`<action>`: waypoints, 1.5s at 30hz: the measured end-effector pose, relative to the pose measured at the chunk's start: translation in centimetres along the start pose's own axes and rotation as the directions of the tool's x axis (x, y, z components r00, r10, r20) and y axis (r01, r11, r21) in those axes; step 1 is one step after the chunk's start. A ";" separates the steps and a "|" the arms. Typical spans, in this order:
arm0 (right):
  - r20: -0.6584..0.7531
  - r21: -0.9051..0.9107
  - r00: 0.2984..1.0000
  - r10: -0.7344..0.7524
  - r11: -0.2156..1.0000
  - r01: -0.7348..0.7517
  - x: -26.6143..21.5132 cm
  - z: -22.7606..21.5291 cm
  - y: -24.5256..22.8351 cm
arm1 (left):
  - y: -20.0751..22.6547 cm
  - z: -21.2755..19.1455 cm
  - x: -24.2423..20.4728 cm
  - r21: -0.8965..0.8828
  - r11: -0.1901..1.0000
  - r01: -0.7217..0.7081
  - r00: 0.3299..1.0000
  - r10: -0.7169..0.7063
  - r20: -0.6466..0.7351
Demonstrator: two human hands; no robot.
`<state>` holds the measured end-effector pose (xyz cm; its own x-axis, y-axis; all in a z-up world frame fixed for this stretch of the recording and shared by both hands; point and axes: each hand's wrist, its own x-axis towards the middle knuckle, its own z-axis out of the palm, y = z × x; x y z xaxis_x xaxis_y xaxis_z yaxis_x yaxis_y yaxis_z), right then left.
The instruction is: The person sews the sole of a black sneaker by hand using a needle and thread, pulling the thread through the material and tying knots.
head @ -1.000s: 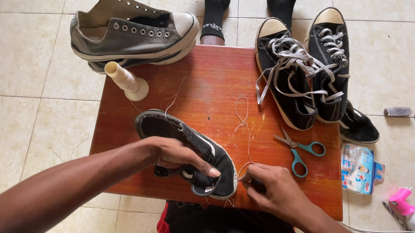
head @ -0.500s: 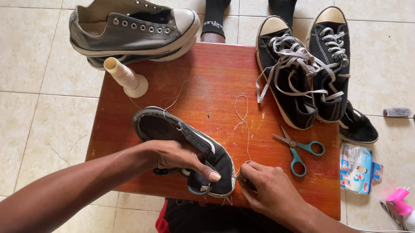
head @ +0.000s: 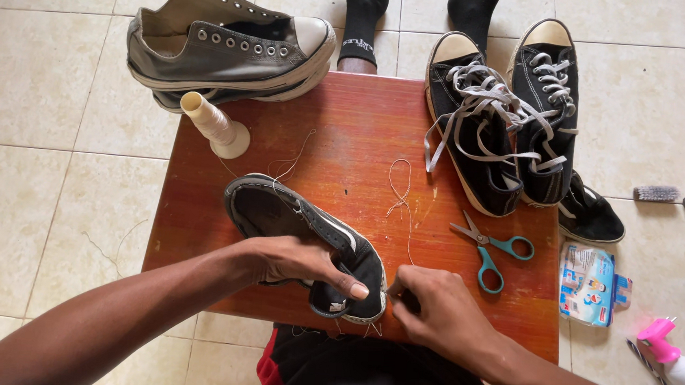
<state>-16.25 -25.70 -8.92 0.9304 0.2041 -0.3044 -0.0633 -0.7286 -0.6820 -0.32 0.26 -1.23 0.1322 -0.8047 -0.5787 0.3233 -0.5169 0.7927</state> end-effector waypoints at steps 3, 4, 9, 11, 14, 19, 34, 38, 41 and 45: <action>-0.003 0.023 0.998 0.070 0.997 -0.069 0.4 0.0 -0.4 | -0.7 0.4 0.4 -0.060 0.998 -0.036 0.999 0.036 -0.014; -0.002 0.024 0.998 0.067 0.997 -0.067 0.4 0.1 -0.3 | -0.1 0.6 0.1 -0.060 0.998 -0.035 0.999 0.034 -0.016; -0.024 -0.033 0.993 -0.116 0.993 0.115 0.5 0.5 -0.3 | 1.2 1.2 -0.5 -0.038 0.995 -0.089 0.996 0.089 -0.012; -0.035 -0.030 0.994 -0.102 0.994 0.101 0.3 0.7 -0.1 | 0.8 1.1 -0.2 -0.021 0.996 -0.083 0.996 0.082 -0.021; -0.074 -0.009 0.993 -0.091 0.996 0.091 0.2 1.5 0.3 | 0.2 0.7 0.0 -0.014 0.996 -0.089 0.996 0.088 -0.012; -0.171 0.036 0.983 -0.066 0.997 0.073 0.1 2.9 0.7 | 0.3 1.0 -0.1 -0.016 0.994 -0.108 0.994 0.108 -0.003; -0.372 -0.024 0.926 -0.061 0.998 0.056 0.1 4.9 0.3 | 1.7 1.7 -1.1 0.135 0.990 0.024 0.991 -0.006 -0.133; -0.309 0.059 0.950 -0.049 0.996 0.070 0.0 3.1 0.9 | 0.7 -0.2 -1.3 0.086 0.996 0.018 0.998 -0.013 -0.060; -0.316 0.067 0.946 -0.071 0.993 0.097 0.1 2.2 1.0 | 1.3 -2.2 -3.6 0.209 0.978 -0.013 1.000 0.017 -0.017; -0.362 0.106 0.928 -0.084 0.986 0.131 -0.4 3.3 2.1 | 2.6 -2.8 -9.5 0.646 0.736 0.200 0.918 0.089 -0.386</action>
<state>-17.90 -25.14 -12.41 0.9998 0.0139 0.0157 0.0209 -0.6223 -0.7825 1.91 7.42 5.75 0.5119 -0.6722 -0.5349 -0.3409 -0.7305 0.5917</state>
